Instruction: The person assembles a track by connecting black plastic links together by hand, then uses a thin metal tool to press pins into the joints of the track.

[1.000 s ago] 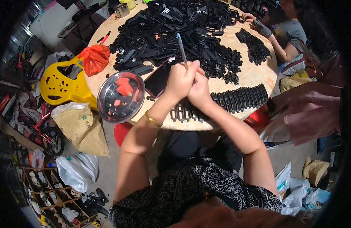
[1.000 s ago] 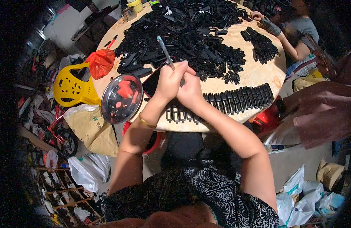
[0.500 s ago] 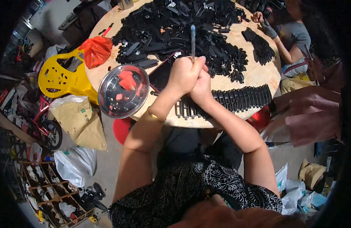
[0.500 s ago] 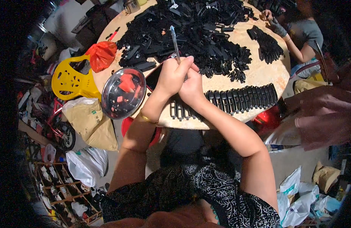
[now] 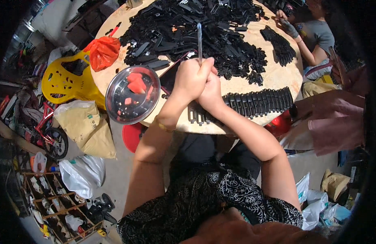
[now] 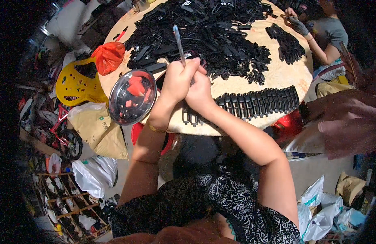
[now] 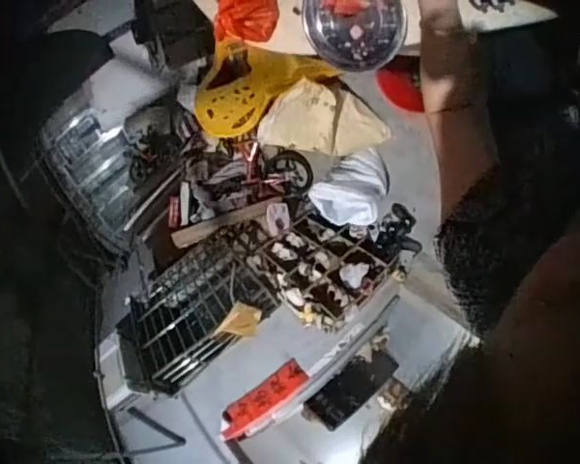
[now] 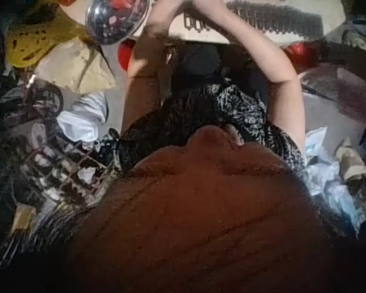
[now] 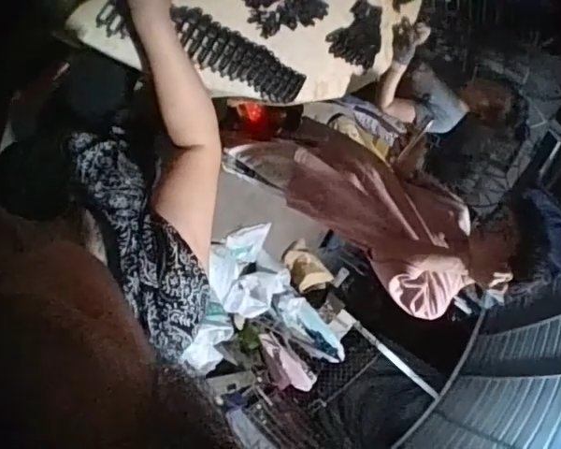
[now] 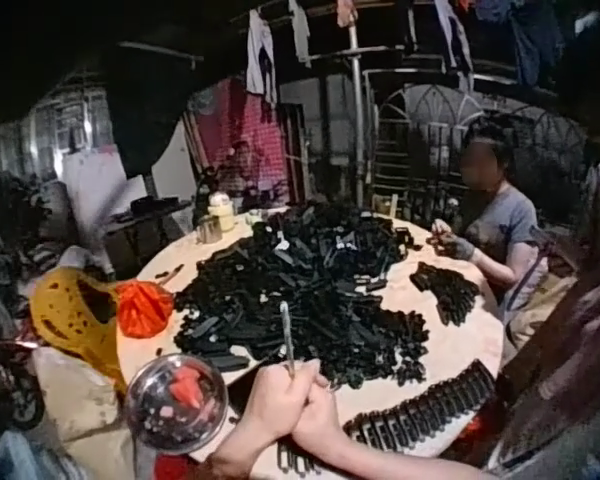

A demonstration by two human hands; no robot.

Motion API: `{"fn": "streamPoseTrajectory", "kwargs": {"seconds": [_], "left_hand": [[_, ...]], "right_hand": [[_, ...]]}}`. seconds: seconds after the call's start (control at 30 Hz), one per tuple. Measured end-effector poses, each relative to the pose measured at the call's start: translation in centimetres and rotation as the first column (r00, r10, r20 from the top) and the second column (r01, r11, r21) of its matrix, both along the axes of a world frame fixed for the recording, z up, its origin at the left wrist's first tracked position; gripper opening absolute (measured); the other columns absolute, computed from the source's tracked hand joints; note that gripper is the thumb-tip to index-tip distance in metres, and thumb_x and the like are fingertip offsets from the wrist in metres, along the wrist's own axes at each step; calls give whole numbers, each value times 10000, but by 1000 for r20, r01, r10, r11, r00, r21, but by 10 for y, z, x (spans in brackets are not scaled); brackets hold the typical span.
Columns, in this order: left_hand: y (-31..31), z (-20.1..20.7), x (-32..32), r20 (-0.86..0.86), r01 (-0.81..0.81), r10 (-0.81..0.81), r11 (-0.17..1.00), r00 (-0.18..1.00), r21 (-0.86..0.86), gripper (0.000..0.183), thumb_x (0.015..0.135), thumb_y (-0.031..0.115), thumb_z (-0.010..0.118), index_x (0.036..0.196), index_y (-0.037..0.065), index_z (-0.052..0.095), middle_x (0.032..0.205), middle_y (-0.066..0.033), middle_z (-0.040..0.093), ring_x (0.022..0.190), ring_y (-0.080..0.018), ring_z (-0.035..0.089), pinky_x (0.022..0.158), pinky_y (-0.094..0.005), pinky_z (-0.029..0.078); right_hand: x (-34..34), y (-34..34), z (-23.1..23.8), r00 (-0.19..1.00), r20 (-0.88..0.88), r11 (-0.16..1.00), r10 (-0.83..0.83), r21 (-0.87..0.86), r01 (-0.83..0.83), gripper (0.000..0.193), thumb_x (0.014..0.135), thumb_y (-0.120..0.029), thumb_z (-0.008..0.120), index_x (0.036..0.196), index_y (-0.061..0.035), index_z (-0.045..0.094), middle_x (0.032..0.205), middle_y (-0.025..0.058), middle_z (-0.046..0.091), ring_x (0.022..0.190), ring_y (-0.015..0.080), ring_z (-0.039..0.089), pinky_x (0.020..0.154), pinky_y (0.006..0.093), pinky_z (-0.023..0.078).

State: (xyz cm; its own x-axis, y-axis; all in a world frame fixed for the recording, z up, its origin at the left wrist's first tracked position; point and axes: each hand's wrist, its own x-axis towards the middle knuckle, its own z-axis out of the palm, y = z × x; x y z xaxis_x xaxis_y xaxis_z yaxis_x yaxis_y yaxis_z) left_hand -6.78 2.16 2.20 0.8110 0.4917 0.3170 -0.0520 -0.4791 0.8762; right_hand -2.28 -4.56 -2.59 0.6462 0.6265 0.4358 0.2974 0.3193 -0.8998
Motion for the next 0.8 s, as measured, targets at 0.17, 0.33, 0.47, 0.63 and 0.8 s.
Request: {"fn": "streamPoseTrajectory", "kwargs": {"seconds": [0.17,0.33,0.47,0.63,0.8], "left_hand": [[10,-11,0,19,36,-35,995,999,-95,402,860,284,452,694,-34,635,586,-66,587,570,-118,531,556,-270,421],[12,4,-10,15,-12,12,1000,1000,-1,409,851,310,454,685,-13,644,586,-107,596,572,-178,574,566,-301,444],[17,-1,-7,-19,-39,40,999,999,26,397,838,319,460,688,6,654,614,-163,612,589,-253,619,563,-336,455],[19,-4,-10,71,-84,85,996,994,-21,405,844,310,456,697,-13,650,594,-150,609,562,-222,605,562,-335,456],[20,-1,-1,-13,-1,1,1000,1000,-12,400,893,289,431,790,-32,645,657,-77,610,614,-121,547,614,-264,439]], "right_hand": [[-6,6,4,996,59,997,-67,38,65,135,770,-80,579,861,16,550,772,19,564,739,115,535,659,252,442],[-11,10,2,996,-82,998,37,-51,-41,306,742,-156,626,983,20,559,965,109,583,925,178,543,783,295,432],[-6,18,-1,999,-17,1000,29,10,-29,273,743,-139,624,964,12,571,955,114,587,913,176,549,778,297,436],[-11,18,7,999,50,998,12,54,-15,232,740,-148,626,895,19,586,865,114,621,830,179,587,718,307,461],[-9,19,9,996,5,993,-86,76,85,281,729,-175,627,925,19,571,850,128,630,808,192,604,700,312,465]]}}
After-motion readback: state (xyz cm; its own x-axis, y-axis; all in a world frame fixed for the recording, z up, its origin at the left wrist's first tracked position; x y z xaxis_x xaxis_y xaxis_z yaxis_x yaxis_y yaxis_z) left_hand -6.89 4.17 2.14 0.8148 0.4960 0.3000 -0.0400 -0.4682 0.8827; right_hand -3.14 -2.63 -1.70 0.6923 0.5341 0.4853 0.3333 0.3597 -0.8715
